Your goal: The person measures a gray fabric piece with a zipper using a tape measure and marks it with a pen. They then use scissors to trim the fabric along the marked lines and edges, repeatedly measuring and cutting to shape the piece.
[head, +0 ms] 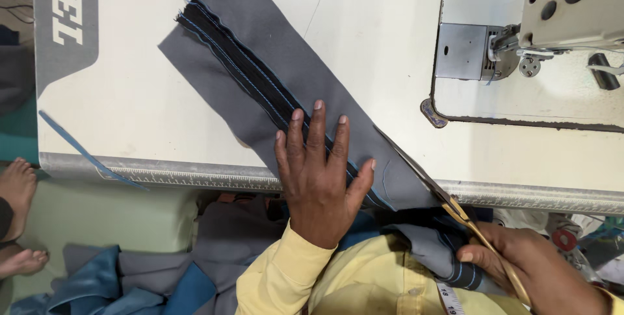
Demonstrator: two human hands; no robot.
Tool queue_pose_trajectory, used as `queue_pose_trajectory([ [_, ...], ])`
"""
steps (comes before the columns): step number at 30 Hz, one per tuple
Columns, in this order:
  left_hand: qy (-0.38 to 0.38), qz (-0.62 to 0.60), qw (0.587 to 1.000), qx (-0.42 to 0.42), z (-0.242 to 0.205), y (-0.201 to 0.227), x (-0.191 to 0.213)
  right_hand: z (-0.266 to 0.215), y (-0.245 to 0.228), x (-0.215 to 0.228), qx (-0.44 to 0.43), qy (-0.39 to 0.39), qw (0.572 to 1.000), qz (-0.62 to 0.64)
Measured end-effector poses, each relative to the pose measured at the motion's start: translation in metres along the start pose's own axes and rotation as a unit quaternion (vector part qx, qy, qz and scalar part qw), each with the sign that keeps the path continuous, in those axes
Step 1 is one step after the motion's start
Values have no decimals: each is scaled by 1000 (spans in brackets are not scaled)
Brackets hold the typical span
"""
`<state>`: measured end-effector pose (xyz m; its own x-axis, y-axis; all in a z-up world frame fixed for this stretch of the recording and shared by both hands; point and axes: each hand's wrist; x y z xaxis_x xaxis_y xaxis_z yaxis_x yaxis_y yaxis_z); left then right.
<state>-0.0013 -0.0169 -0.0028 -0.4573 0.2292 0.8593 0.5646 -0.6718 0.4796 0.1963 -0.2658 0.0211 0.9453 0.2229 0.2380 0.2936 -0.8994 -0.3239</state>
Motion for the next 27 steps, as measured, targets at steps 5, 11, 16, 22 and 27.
queue_pose_trajectory([
  [5, -14, -6, 1000, 0, -2, 6, 5, 1, 19, -1, -102, -19, 990, -94],
  [11, -19, -5, 1000, -6, -9, 7, 10, -3, 50, -8, 30, -32, 999, 19],
  [16, 15, 34, 999, -9, -3, 0, 3, -5, 53, -4, -29, -46, 998, -6],
  [22, 22, 31, 999, -10, -6, 1, -4, -4, 31, 1, -25, -37, 997, -64],
  [27, 13, 17, 1000, 0, -7, 0, -5, 3, 14, 1, -83, -15, 990, -113],
])
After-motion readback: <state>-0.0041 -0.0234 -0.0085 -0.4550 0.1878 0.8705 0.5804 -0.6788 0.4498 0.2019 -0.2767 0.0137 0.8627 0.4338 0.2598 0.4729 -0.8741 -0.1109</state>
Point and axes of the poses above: each hand's wrist, its own z-axis towards the middle knuckle, its own x-axis out of the back of the hand, y = z × x, and after that the axes turned 1 degree about y, right-handed
